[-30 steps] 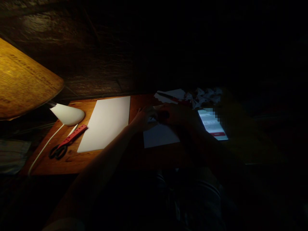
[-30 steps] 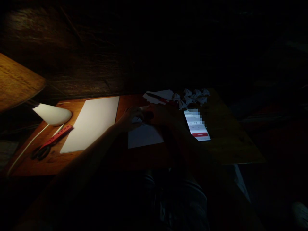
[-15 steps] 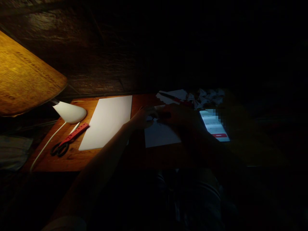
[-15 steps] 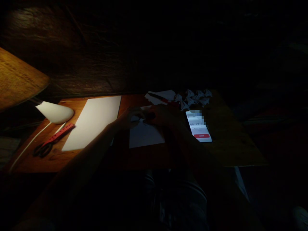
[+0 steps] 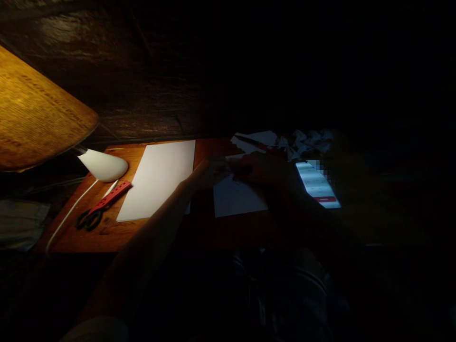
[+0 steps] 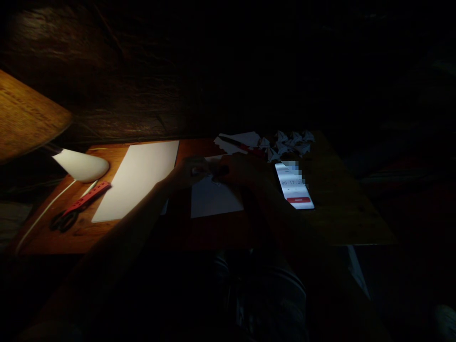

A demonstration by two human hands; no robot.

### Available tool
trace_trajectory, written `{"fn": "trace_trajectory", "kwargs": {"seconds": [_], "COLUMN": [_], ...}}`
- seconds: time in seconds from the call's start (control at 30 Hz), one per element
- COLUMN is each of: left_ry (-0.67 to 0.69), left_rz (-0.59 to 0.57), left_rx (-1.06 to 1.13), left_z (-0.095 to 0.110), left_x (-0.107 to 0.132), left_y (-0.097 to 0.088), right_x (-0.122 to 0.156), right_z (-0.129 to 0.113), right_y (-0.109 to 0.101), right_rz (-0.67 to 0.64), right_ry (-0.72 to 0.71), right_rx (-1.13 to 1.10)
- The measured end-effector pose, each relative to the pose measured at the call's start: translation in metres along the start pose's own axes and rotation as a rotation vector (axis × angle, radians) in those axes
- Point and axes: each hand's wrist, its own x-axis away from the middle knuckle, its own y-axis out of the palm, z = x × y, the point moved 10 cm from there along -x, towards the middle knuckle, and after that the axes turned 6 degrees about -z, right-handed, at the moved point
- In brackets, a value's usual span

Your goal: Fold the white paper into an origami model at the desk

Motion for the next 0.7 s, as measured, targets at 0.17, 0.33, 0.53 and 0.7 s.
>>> {"fn": "trace_trajectory", "kwargs": {"seconds": [0.17, 0.33, 0.53, 0.7], "left_ry": [-0.049, -0.118, -0.109, 0.025], "left_rz": [0.050, 0.042, 0.029, -0.025], "left_rx": [-0.029, -0.077, -0.085, -0.002], "left_z": [-0.003, -0.005, -0.007, -0.001], "left_x": [-0.003, -0.005, -0.007, -0.002], "left_y": [0.000, 0.006, 0.011, 0.006], "right_x": [-0.001, -0.001, 0.000, -0.002], "right_z": [-0.001, -0.002, -0.002, -0.001], "right_y": [0.001, 0.000, -0.001, 0.002], "right_rz": [-0.004, -0.016, -0.011, 0.003], "right_ry": [-0.008, -0.015, -0.028, -0.061], "right_rx": [0.008, 0.014, -0.016, -0.017]}}
